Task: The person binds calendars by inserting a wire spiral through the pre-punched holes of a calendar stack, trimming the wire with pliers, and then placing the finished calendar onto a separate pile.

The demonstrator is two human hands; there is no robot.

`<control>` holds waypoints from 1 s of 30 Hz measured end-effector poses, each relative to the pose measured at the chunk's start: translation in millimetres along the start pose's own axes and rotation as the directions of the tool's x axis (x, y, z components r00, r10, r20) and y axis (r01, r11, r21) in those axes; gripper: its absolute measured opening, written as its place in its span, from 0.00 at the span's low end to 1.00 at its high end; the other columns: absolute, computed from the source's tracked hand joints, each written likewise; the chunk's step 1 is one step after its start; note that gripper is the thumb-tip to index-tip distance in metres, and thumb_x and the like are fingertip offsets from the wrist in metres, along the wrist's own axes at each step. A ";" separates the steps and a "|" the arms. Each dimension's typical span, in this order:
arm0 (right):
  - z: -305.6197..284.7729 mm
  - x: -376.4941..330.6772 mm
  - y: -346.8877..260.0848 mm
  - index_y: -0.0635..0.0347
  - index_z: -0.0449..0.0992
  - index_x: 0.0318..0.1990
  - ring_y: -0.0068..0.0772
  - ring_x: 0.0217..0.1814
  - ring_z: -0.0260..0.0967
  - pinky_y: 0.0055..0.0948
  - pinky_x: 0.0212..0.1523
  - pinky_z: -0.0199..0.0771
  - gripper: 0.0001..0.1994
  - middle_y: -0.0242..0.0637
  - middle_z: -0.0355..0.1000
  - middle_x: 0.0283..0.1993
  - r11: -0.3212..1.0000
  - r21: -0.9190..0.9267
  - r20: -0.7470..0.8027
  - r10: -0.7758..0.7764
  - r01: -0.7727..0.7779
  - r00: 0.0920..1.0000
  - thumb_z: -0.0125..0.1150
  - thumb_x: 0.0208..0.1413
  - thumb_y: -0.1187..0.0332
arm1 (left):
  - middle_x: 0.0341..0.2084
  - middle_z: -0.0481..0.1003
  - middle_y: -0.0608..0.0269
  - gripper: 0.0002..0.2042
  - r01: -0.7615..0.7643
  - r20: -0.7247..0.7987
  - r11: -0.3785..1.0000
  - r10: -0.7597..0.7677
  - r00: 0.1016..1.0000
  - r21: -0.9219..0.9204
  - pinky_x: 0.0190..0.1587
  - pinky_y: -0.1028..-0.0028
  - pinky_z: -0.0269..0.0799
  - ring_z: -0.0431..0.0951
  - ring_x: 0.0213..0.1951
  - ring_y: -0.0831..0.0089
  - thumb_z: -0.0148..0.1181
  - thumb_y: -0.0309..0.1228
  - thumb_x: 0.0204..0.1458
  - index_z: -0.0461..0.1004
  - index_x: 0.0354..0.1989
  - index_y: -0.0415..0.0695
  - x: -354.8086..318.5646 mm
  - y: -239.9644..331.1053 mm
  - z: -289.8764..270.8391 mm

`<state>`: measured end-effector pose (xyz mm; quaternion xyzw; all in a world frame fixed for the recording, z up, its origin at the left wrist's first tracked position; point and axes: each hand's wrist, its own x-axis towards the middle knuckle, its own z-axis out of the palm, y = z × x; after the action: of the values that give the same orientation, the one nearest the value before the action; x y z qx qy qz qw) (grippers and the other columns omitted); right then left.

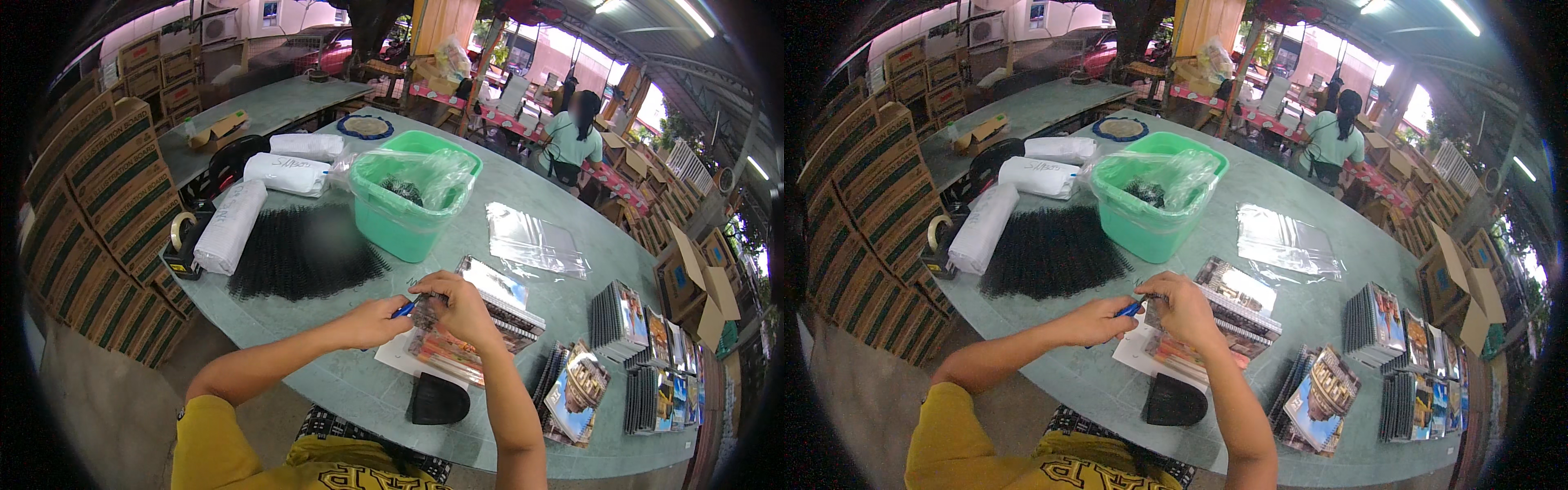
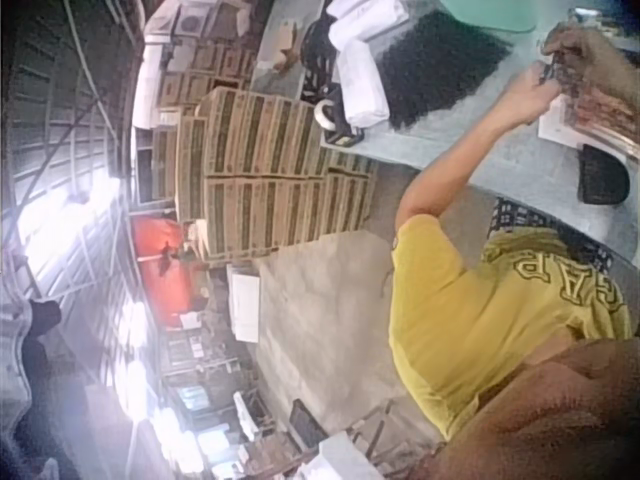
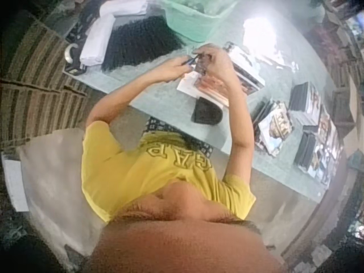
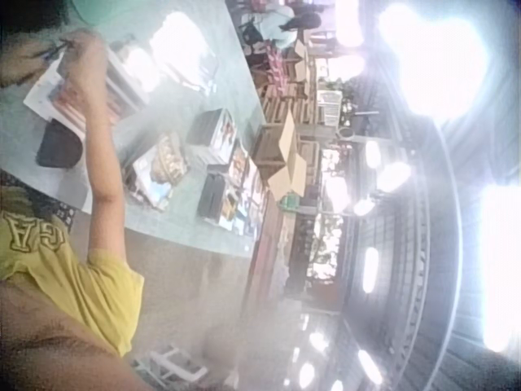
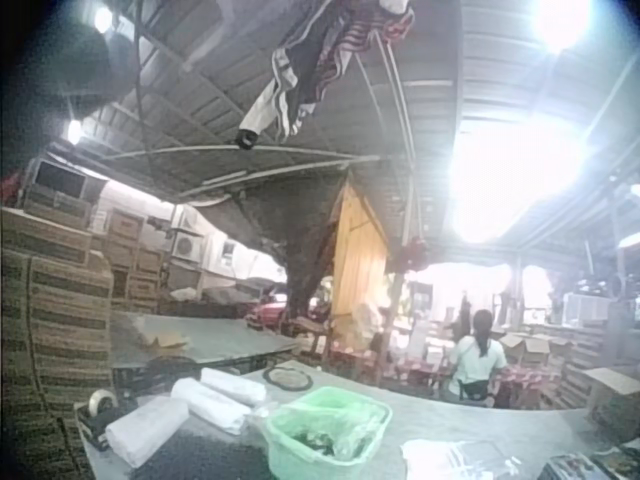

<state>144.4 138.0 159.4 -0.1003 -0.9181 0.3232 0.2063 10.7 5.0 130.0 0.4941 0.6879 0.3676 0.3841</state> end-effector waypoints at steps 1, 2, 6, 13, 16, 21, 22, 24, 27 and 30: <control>0.9 0.5 -0.7 0.58 0.78 0.40 0.39 0.42 0.70 0.30 0.42 0.70 0.18 0.38 0.72 0.41 1.000 0.000 0.007 0.005 -0.005 1.000 0.54 0.41 0.86 | 0.24 0.74 0.61 0.13 -0.067 -0.046 0.991 0.073 0.996 0.118 0.31 0.70 0.69 0.76 0.29 0.73 0.53 0.33 0.50 0.70 0.41 0.39 1.1 -2.2 0.2; 1.3 1.2 -2.0 0.58 0.78 0.40 0.40 0.42 0.69 0.30 0.42 0.70 0.18 0.39 0.72 0.41 1.000 -0.001 0.015 0.010 -0.010 1.000 0.54 0.41 0.86 | 0.24 0.74 0.60 0.13 -0.127 -0.083 0.963 0.151 0.985 0.237 0.32 0.69 0.69 0.76 0.29 0.71 0.52 0.33 0.50 0.70 0.41 0.39 3.7 -5.8 0.4; 6.7 -0.4 -10.0 0.63 0.78 0.38 0.42 0.40 0.70 0.31 0.42 0.70 0.14 0.43 0.70 0.41 0.996 -0.061 -0.138 0.055 -0.064 0.989 0.59 0.39 0.81 | 0.27 0.76 0.56 0.13 -0.009 -0.134 0.903 0.074 0.988 0.430 0.35 0.63 0.71 0.78 0.33 0.63 0.51 0.31 0.50 0.70 0.42 0.39 4.5 -1.2 -3.8; 9.2 -1.9 -7.5 0.71 0.76 0.31 0.48 0.39 0.70 0.37 0.42 0.70 0.10 0.47 0.66 0.44 0.972 -0.176 -0.197 0.117 -0.152 0.973 0.63 0.39 0.75 | 0.29 0.76 0.53 0.17 0.519 0.548 0.382 -0.038 0.836 -0.765 0.36 0.60 0.72 0.78 0.32 0.57 0.46 0.35 0.54 0.66 0.48 0.37 -5.7 7.5 -6.5; 12.9 -1.2 -4.1 0.72 0.76 0.30 0.46 0.38 0.70 0.35 0.41 0.71 0.10 0.46 0.67 0.43 0.972 -0.181 -0.215 0.108 -0.148 0.971 0.65 0.37 0.75 | 0.33 0.74 0.46 0.20 0.228 0.331 0.962 -0.169 0.928 -0.148 0.41 0.59 0.69 0.76 0.36 0.53 0.47 0.36 0.54 0.63 0.51 0.34 7.1 3.8 -9.4; -5.9 29.9 6.5 0.68 0.76 0.37 0.38 0.36 0.70 0.31 0.38 0.73 0.16 0.43 0.67 0.43 0.970 -0.200 -0.085 0.120 -0.135 0.989 0.69 0.37 0.73 | 0.37 0.71 0.43 0.26 -0.253 0.038 0.919 0.254 0.967 0.301 0.43 0.62 0.67 0.72 0.40 0.50 0.52 0.38 0.50 0.61 0.54 0.34 6.6 -42.8 1.0; -16.6 49.7 7.8 0.65 0.76 0.40 0.37 0.37 0.70 0.31 0.37 0.73 0.18 0.43 0.66 0.46 0.980 -0.184 -0.200 0.034 -0.072 0.979 0.69 0.38 0.72 | 0.38 0.70 0.42 0.26 -0.171 0.092 0.960 0.154 0.984 0.221 0.44 0.62 0.66 0.71 0.41 0.50 0.53 0.38 0.50 0.61 0.55 0.35 7.1 -34.4 -3.6; -46.9 86.8 2.7 0.63 0.74 0.44 0.43 0.44 0.68 0.36 0.43 0.70 0.20 0.47 0.64 0.52 0.995 -0.100 -0.331 -0.024 -0.010 0.943 0.68 0.40 0.69 | 0.41 0.69 0.42 0.26 0.026 0.217 0.997 -0.043 0.975 0.079 0.47 0.61 0.65 0.70 0.43 0.50 0.53 0.39 0.50 0.61 0.55 0.37 3.5 -13.0 -11.4; -69.0 81.4 -6.7 0.64 0.72 0.46 0.52 0.52 0.64 0.41 0.49 0.67 0.21 0.52 0.60 0.57 0.980 -0.200 -0.378 -0.090 0.013 0.921 0.66 0.43 0.67 | 0.39 0.69 0.44 0.24 -0.233 -0.040 0.894 0.268 0.963 0.384 0.47 0.59 0.64 0.70 0.44 0.50 0.55 0.39 0.49 0.64 0.53 0.41 -5.3 -54.2 -15.2; -46.6 16.2 13.2 0.63 0.62 0.56 0.54 0.58 0.60 0.42 0.54 0.63 0.30 0.54 0.56 0.61 0.851 -0.512 -0.345 -0.078 -0.118 0.935 0.65 0.45 0.62 | 0.42 0.68 0.45 0.23 -0.075 -0.071 0.674 0.187 0.980 0.735 0.47 0.55 0.63 0.68 0.46 0.49 0.56 0.37 0.46 0.65 0.52 0.43 -38.9 -92.2 -27.0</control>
<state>151.3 179.0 189.0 -0.2186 -0.9179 0.0391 0.3288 -41.6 -58.1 66.5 0.6270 0.7650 0.1242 0.0792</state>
